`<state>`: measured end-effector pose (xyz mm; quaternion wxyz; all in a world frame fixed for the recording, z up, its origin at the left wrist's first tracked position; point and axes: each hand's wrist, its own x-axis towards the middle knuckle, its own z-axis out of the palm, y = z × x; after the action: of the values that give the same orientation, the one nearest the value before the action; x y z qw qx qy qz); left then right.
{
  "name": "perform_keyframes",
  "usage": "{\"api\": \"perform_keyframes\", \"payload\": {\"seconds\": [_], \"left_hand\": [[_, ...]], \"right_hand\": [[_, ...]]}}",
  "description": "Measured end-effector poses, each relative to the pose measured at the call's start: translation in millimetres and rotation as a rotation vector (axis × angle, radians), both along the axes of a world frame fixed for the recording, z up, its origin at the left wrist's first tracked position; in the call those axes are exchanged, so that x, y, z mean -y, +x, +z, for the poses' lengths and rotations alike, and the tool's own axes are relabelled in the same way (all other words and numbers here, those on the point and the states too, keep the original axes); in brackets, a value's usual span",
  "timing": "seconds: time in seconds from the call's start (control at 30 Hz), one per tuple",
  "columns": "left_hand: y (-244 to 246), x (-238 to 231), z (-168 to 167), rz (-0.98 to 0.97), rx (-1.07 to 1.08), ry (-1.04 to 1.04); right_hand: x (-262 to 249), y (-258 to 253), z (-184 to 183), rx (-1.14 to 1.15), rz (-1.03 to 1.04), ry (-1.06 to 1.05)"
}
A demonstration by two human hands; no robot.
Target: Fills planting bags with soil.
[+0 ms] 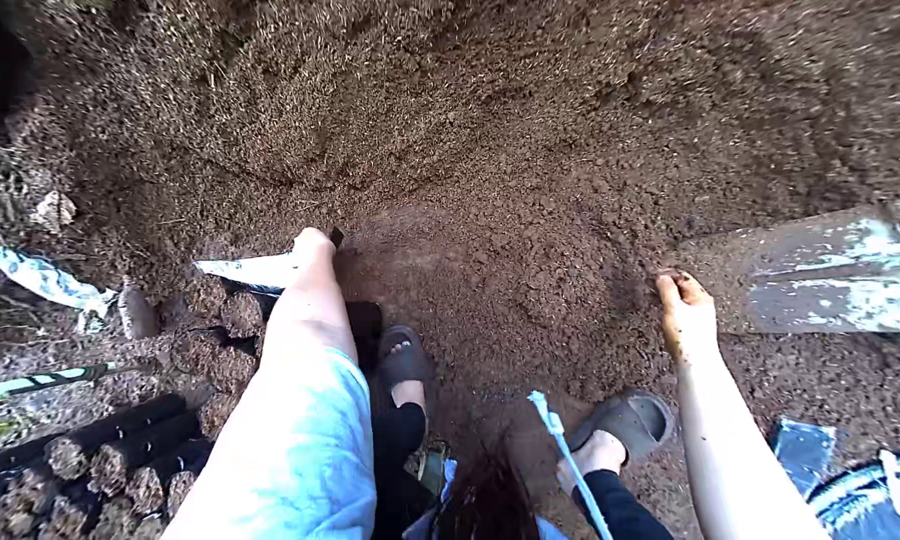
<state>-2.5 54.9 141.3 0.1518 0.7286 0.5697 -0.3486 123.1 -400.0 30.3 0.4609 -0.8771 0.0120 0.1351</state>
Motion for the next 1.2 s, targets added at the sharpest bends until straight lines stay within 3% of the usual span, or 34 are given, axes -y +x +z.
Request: {"api": "perform_keyframes", "payload": {"seconds": [0.07, 0.1, 0.13, 0.23, 0.33, 0.4, 0.5, 0.57, 0.67, 0.8, 0.93, 1.07, 1.13, 1.2], "left_hand": [[-31.5, -50.2, -28.0, -0.077, 0.088, 0.012], [-49.5, -72.5, -55.6, -0.12, 0.228, 0.162], [-56.5, -93.2, -60.0, -0.134, 0.242, 0.13], [-59.4, -102.2, -24.6, -0.156, 0.363, -0.084], [-59.2, -45.3, -0.6, -0.245, 0.618, -0.267], [-56.9, 6.7, 5.3, -0.27, 0.749, -0.41], [-53.1, 77.5, 9.7, -0.02, 0.912, -0.713], [-52.1, 106.4, 6.1, 0.14, 0.969, -0.815], [-54.3, 106.7, -12.0, -0.061, 1.005, -0.623], [-54.1, 84.5, -23.5, -0.411, 0.816, -0.399], [-47.9, 74.7, -14.5, -0.316, 0.8, -0.469], [-47.1, 71.0, 1.9, -0.037, 0.891, -0.629], [-48.9, 82.9, 8.3, -0.052, 0.857, -0.661], [-52.9, 103.8, 3.2, -0.176, 0.829, -0.678]], "right_hand": [[-8.8, -14.4, 20.1, 0.005, 0.074, -0.044], [-16.6, -22.3, 30.4, 0.013, 0.12, -0.061], [-26.5, -31.0, 38.4, 0.024, 0.164, -0.06], [-75.4, -62.7, 65.6, 0.017, 0.273, 0.018], [-136.0, -97.2, 80.5, -0.055, 0.435, 0.204], [-177.1, -119.1, 86.1, -0.263, 0.426, 0.394], [-215.4, -142.4, 89.7, -0.56, 0.188, 0.693], [-211.9, -149.1, 87.9, -0.594, 0.022, 0.773], [-176.1, -154.0, 78.8, -0.544, -0.129, 0.635], [-116.0, -156.2, 41.4, -0.55, -0.24, 0.472], [-61.6, -155.6, 23.8, -0.622, 0.045, 0.16], [-7.6, -176.0, -12.0, -0.795, 0.506, -0.401], [-10.7, -184.3, -16.0, -0.771, 0.672, -0.658], [-30.7, -182.6, -19.6, -0.543, 0.603, -0.486]]}}
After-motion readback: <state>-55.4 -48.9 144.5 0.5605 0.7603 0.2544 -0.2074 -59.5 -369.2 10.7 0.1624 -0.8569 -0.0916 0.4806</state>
